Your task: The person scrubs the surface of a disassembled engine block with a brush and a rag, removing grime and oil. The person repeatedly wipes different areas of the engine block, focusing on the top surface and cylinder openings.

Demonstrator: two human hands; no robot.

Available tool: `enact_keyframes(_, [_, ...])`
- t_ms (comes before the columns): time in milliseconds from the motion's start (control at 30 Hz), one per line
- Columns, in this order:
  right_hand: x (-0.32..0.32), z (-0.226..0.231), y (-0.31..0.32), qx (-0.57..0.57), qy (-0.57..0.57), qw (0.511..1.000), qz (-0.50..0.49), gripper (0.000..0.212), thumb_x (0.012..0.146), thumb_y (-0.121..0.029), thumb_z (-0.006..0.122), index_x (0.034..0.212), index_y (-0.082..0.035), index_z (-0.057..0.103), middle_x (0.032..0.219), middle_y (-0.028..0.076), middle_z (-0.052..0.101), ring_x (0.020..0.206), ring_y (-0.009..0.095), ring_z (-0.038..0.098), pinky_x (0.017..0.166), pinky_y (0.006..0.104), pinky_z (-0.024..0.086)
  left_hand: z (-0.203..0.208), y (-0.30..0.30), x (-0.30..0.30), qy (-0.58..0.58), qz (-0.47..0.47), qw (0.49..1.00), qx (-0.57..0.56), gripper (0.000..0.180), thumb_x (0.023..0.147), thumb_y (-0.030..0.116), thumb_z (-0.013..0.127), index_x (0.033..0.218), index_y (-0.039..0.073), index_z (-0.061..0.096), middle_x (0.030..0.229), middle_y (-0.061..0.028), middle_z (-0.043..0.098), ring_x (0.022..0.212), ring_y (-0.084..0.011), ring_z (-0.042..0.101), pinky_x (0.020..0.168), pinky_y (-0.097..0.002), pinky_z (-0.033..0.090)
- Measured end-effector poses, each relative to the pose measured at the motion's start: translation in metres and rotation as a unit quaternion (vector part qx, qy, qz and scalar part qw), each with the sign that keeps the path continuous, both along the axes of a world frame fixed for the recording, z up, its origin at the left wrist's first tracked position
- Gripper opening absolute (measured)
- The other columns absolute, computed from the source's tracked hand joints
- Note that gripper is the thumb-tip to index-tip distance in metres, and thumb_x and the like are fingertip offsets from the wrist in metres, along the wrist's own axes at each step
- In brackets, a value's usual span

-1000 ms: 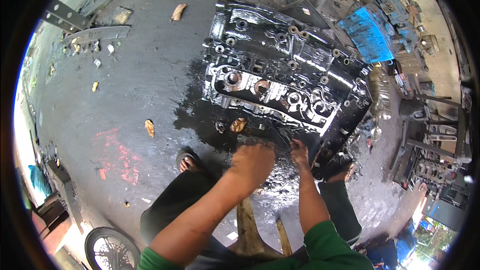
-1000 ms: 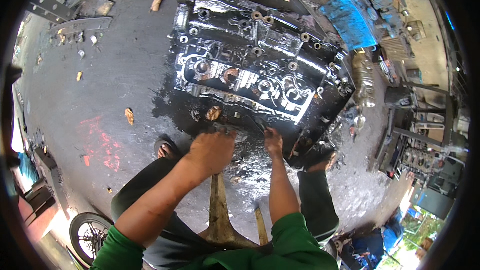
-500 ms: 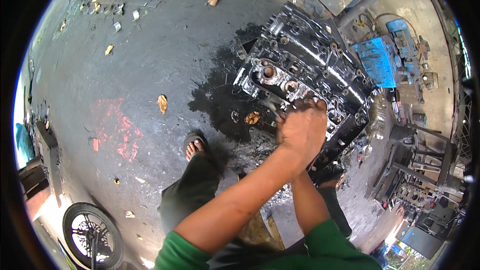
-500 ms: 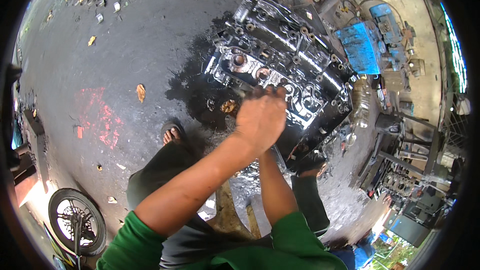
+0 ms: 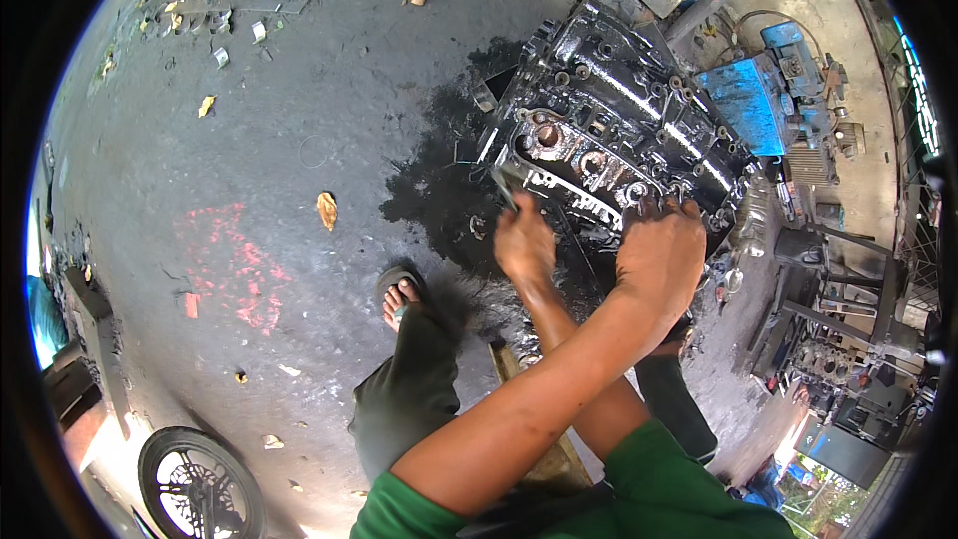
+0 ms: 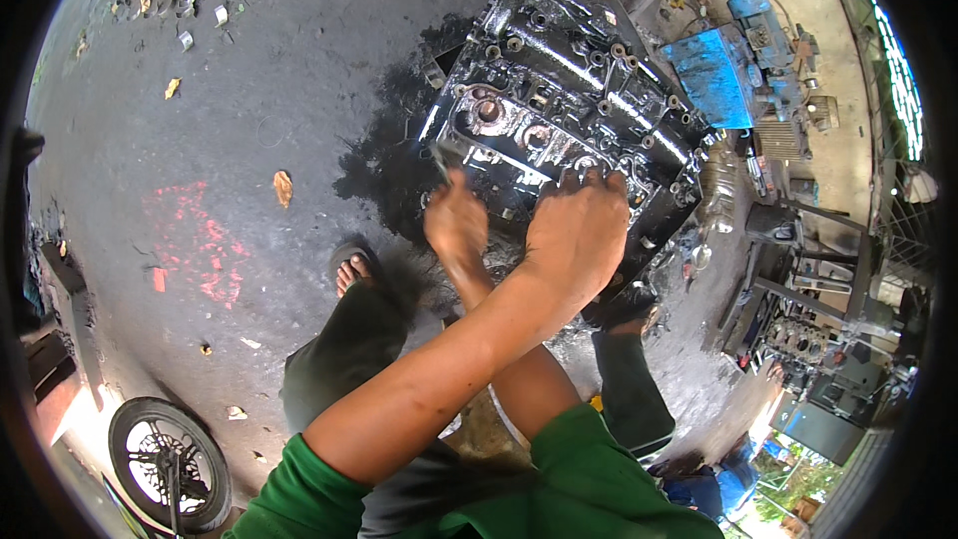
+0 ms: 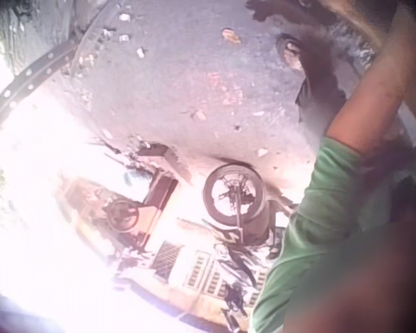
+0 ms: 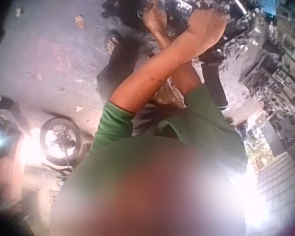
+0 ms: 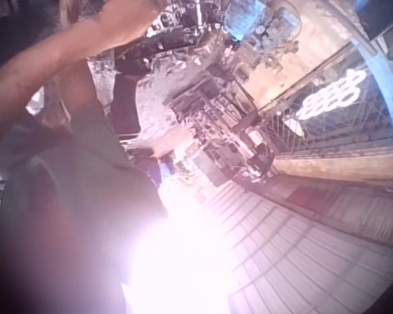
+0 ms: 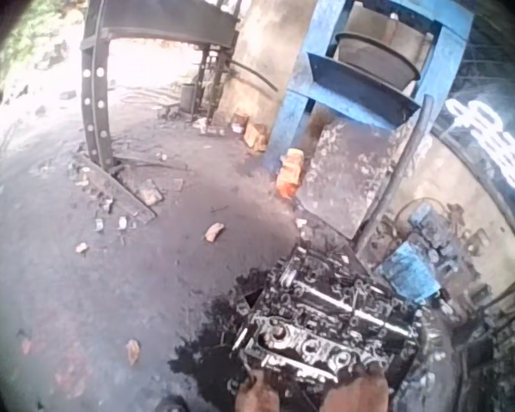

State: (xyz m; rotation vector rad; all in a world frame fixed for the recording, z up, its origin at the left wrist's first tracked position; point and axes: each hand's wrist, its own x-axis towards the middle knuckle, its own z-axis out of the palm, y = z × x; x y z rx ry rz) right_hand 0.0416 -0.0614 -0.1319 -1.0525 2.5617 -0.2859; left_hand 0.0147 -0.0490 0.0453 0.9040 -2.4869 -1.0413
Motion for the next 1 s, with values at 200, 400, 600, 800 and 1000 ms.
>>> enact_keyframes(200, [0.01,-0.013,-0.048,-0.131,0.013,0.991,0.019,0.024,0.097,-0.03,0.048,0.115,-0.013,0.052,0.079,0.02,0.068,0.074,0.042,0.066,0.065,0.052,0.052,-0.004,-0.021,0.012,0.01,0.043,0.999,0.019,0.019,0.081,0.007,0.057,0.099,0.001,0.061,0.093,-0.0145,0.066,0.089,-0.0285,0.068,0.07,-0.0376,0.057])
enact_keyframes(400, [-0.011,-0.027,0.005,-0.178,-0.155,0.965,-0.116,0.027,0.098,-0.028,0.057,0.121,-0.014,0.058,0.066,0.006,0.061,0.053,0.012,0.056,0.048,0.0322,0.043,-0.004,-0.033,0.013,0.027,0.052,0.998,-0.009,0.017,0.086,0.007,0.054,0.1,0.002,0.063,0.088,-0.0121,0.068,0.086,-0.0271,0.069,0.073,-0.0352,0.055])
enact_keyframes(600, [0.009,-0.028,-0.035,-0.271,-0.256,0.902,-0.218,0.027,0.098,-0.026,0.057,0.118,-0.008,0.056,0.073,0.009,0.058,0.056,0.014,0.052,0.049,0.032,0.043,-0.007,-0.032,0.014,0.04,0.054,0.997,0.032,0.015,0.081,0.007,0.057,0.094,0.0,0.058,0.087,-0.0158,0.066,0.084,-0.0314,0.068,0.071,-0.0383,0.057])
enact_keyframes(800, [0.013,-0.053,-0.03,-0.267,-0.253,0.876,-0.313,0.02,0.096,-0.021,0.06,0.113,-0.011,0.06,0.067,0.001,0.052,0.046,0.007,0.044,0.039,0.0239,0.035,-0.004,-0.03,0.011,0.061,0.069,0.995,0.024,0.017,0.08,0.009,0.06,0.094,0.0,0.058,0.088,-0.0176,0.066,0.085,-0.033,0.067,0.074,-0.0395,0.056])
enact_keyframes(1000, [0.003,-0.062,-0.03,-0.342,-0.363,0.829,-0.252,0.021,0.097,-0.024,0.059,0.115,-0.014,0.057,0.063,-0.001,0.048,0.042,0.006,0.04,0.036,0.023,0.031,-0.002,-0.027,0.009,0.04,0.04,0.997,0.051,0.021,0.08,0.01,0.061,0.098,0.0,0.056,0.09,-0.0175,0.066,0.085,-0.0335,0.067,0.074,-0.0413,0.056])
